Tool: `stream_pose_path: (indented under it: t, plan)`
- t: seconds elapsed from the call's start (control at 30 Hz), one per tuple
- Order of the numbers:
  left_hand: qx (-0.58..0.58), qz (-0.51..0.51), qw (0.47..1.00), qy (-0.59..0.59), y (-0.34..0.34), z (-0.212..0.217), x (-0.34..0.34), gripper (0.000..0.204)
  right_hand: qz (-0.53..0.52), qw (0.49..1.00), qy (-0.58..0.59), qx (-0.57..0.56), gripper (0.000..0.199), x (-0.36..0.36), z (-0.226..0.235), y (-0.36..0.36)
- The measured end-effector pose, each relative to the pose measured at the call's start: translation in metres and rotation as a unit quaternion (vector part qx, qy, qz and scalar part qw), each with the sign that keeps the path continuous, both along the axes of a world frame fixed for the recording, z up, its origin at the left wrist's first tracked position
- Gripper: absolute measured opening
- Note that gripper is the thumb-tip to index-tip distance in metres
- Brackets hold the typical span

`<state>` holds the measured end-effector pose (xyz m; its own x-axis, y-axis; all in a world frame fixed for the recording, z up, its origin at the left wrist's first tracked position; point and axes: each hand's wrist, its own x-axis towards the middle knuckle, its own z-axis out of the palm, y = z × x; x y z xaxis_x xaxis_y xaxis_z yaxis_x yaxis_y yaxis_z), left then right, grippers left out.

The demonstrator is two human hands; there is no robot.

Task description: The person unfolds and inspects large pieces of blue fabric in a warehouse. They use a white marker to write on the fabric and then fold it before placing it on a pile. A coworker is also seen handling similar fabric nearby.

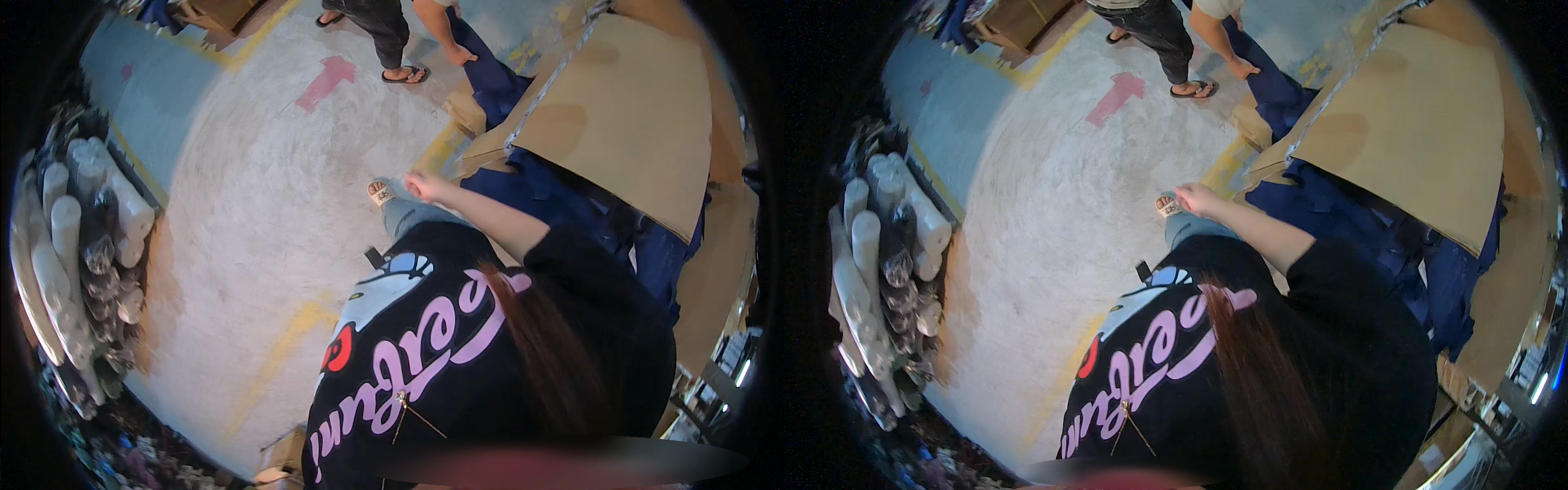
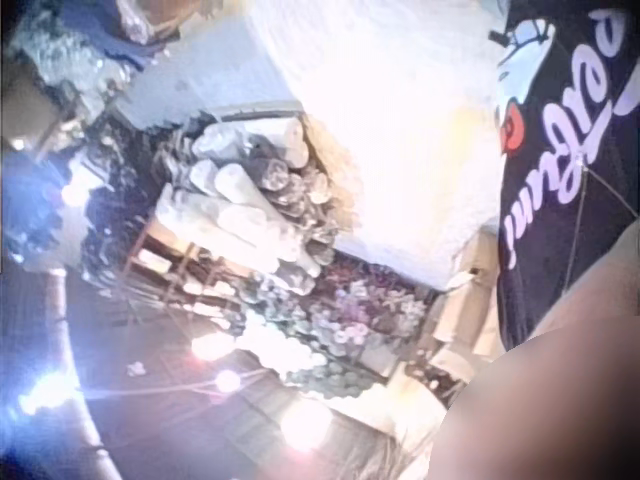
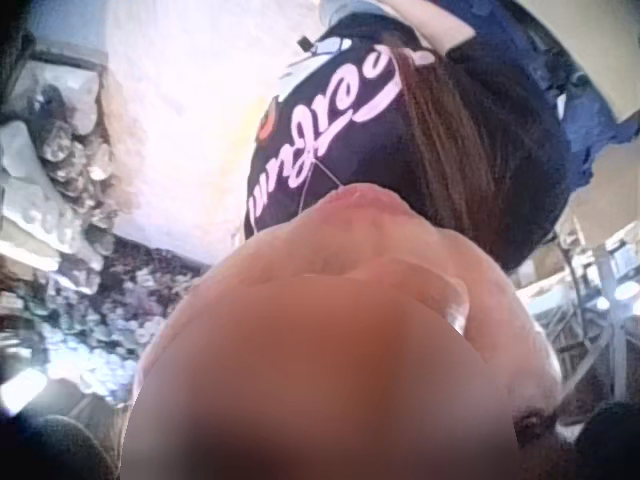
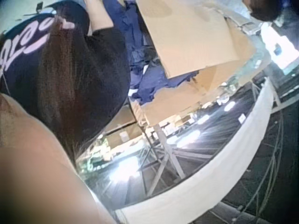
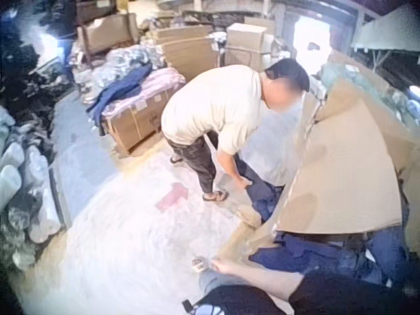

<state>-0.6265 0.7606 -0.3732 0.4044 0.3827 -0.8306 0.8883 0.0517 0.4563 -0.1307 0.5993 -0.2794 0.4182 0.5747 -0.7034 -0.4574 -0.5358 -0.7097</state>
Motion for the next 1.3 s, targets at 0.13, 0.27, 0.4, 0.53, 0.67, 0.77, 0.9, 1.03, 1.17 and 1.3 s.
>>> stream_pose_path:
  t: [0.13, 0.27, 0.4, 0.53, 0.67, 0.77, 0.9, 1.03, 1.17, 1.3]
  plan:
    - [0.019, 0.130, 0.990, 0.044, 0.138, 0.019, 0.036, 0.047, 0.051, 0.989, -0.137, 0.022, 0.040, 0.063, 0.001, 0.124]
    - [0.039, 0.228, 0.973, -0.016, 0.269, 0.000, 0.096, 0.047, 0.104, 0.970, -0.221, 0.004, 0.038, 0.131, -0.009, 0.222]
    - [0.009, 0.146, 0.989, -0.018, 0.386, -0.035, 0.165, 0.046, 0.130, 0.922, -0.343, -0.120, 0.038, 0.194, -0.055, 0.273]
    - [0.005, -0.111, 0.993, 0.043, 0.525, -0.030, 0.239, 0.046, 0.162, 0.894, -0.215, -0.357, 0.042, 0.239, -0.062, 0.252]
    - [0.079, -0.168, 0.981, 0.059, 0.685, -0.001, 0.325, 0.047, 0.088, 0.843, -0.185, -0.497, 0.036, 0.235, -0.014, 0.207]
    - [0.177, -0.113, 0.977, 0.025, 0.798, 0.016, 0.402, 0.049, 0.010, 0.828, -0.109, -0.550, 0.033, 0.230, -0.003, 0.225]
    - [0.255, -0.148, 0.955, 0.023, 0.934, 0.027, 0.537, 0.050, 0.004, 0.860, -0.039, -0.508, 0.029, 0.245, -0.059, 0.341]
    - [0.252, -0.008, 0.963, -0.095, 0.988, 0.047, 0.668, 0.044, 0.082, 0.921, -0.068, -0.375, 0.026, 0.314, -0.121, 0.502]
    - [0.164, -0.136, 0.967, -0.137, 0.994, 0.080, 0.760, 0.041, 0.096, 0.940, -0.244, -0.219, 0.024, 0.483, -0.113, 0.683]
    - [0.146, -0.091, 0.974, -0.145, 1.025, 0.093, 0.825, 0.043, 0.023, 0.912, -0.396, -0.099, 0.027, 0.685, -0.038, 0.850]
